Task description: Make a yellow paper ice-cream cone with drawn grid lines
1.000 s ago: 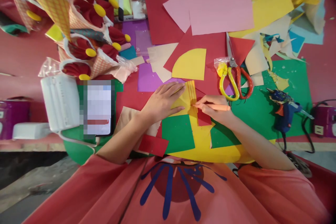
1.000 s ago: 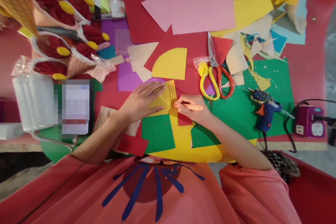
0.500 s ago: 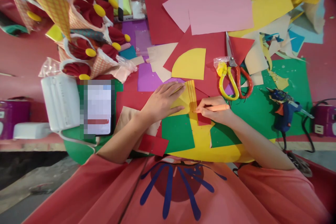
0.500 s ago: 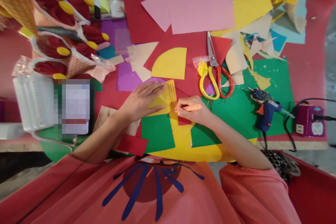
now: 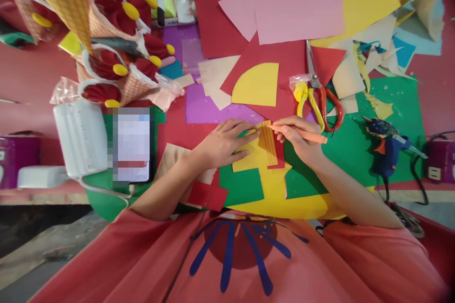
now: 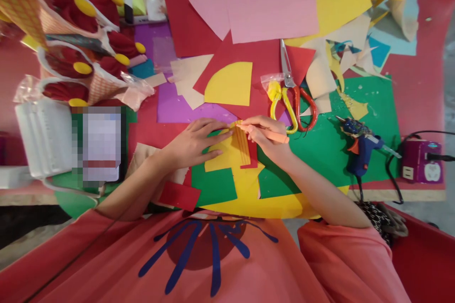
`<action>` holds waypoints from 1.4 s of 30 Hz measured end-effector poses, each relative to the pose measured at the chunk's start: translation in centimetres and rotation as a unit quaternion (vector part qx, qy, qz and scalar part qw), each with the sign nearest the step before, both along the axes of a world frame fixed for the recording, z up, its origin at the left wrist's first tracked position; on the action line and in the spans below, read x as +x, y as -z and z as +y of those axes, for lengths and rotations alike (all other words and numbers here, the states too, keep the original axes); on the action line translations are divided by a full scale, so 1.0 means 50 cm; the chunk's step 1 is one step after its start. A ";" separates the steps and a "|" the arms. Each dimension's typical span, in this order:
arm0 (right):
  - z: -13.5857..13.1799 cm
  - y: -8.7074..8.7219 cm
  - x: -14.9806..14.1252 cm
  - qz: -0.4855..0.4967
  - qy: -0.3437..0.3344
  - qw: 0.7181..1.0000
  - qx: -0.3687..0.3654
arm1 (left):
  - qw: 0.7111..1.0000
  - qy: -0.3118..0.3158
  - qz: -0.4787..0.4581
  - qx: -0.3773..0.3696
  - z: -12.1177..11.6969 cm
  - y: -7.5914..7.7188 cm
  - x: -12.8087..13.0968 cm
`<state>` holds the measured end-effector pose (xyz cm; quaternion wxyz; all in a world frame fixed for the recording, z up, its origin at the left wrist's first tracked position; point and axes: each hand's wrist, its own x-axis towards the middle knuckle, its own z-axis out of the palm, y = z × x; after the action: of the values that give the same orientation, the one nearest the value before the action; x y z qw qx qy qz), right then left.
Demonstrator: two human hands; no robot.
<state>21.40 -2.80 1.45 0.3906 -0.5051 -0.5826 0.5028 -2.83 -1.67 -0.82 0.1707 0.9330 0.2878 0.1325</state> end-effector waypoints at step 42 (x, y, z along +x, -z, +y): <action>0.022 0.005 0.000 -0.070 -0.083 0.994 0.030 | 0.999 0.021 -0.030 0.021 0.004 -0.002 -0.004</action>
<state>21.38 -1.69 1.20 0.3207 -0.4771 -0.6630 0.4796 -3.03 -1.46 -0.72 0.1620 0.9380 0.2598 0.1626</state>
